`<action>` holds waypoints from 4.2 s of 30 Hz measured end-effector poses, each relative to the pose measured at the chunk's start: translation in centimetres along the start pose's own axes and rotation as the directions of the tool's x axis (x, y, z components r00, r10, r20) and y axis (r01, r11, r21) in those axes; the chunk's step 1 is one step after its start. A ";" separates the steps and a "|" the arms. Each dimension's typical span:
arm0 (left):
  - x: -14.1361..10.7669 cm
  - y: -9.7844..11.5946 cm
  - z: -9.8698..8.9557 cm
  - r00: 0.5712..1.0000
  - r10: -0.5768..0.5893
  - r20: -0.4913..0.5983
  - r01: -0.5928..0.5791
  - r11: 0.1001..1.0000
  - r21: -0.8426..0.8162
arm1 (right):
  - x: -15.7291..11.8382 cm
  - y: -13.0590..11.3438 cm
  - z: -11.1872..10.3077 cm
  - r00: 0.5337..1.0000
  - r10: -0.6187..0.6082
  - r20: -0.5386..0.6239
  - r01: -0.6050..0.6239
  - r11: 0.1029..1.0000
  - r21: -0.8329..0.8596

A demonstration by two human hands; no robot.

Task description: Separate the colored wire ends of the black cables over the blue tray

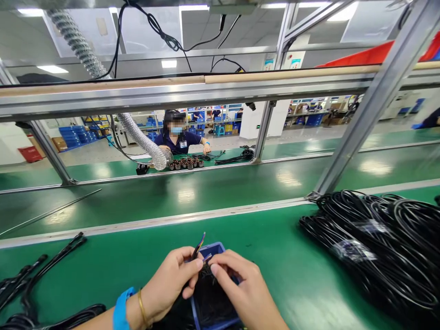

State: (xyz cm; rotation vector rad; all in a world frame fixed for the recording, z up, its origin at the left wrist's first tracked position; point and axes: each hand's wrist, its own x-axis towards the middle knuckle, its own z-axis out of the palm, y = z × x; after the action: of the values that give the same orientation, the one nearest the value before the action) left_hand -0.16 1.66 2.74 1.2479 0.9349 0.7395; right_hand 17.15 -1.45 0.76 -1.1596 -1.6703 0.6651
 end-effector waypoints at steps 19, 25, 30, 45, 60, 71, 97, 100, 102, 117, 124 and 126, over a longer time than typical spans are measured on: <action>-0.7 0.4 0.4 0.996 -0.056 -0.066 0.056 0.998 0.008 | -0.4 -0.6 0.2 0.966 -0.151 -0.209 0.152 0.988 -0.008; -0.4 0.0 0.2 0.996 -0.053 -0.067 0.053 0.999 -0.003 | -0.5 -0.6 0.5 0.967 -0.153 -0.201 0.151 0.988 -0.028; -0.3 -0.6 0.0 0.998 0.012 -0.063 -0.012 1.000 0.011 | -0.2 -0.4 0.7 0.975 -0.045 -0.217 0.052 0.998 0.026; -0.4 -0.4 0.0 1.000 0.000 0.000 0.000 1.000 -0.031 | -0.5 -0.3 1.0 0.977 0.060 -0.204 -0.005 0.965 0.262; -0.6 -0.5 -0.2 1.000 0.024 0.011 -0.023 0.999 -0.038 | -0.4 -0.6 0.5 0.986 0.001 -0.165 0.027 0.985 0.171; -0.5 -0.7 -0.4 1.000 0.016 -0.003 -0.016 1.000 -0.021 | 0.0 0.1 -0.3 0.960 -0.116 -0.254 0.137 0.988 0.069; -0.8 -0.4 0.0 1.000 -0.001 -0.016 0.000 1.000 -0.027 | -0.3 0.7 0.6 0.935 -0.273 -0.226 0.283 0.959 0.012; -1.0 -0.1 0.1 1.000 -0.014 0.007 0.014 1.000 -0.024 | -0.5 0.6 1.0 0.930 -0.096 -0.354 0.144 0.983 0.112; -1.2 -0.1 0.3 0.999 -0.029 0.024 0.029 0.999 -0.023 | -0.6 0.5 1.3 0.920 -0.037 -0.391 0.118 0.976 0.185; -1.2 -0.4 0.2 0.997 -0.042 0.060 0.043 0.999 -0.010 | -0.8 -0.2 1.5 0.896 -0.197 -0.398 0.244 0.967 0.072; -1.3 -0.5 0.0 0.998 -0.012 0.056 0.016 0.997 -0.076 | -0.6 -0.9 1.3 0.930 -0.265 -0.255 0.286 0.957 0.048; -1.3 -0.3 0.1 0.999 0.024 0.034 -0.019 0.989 -0.145 | -0.5 -1.0 1.0 0.951 -0.230 -0.205 0.251 0.964 0.084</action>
State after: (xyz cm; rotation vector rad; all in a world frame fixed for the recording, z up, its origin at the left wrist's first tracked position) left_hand -0.68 0.39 2.73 1.1410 0.8249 0.7856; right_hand 15.93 -2.24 0.97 -0.8942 -1.5577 0.4677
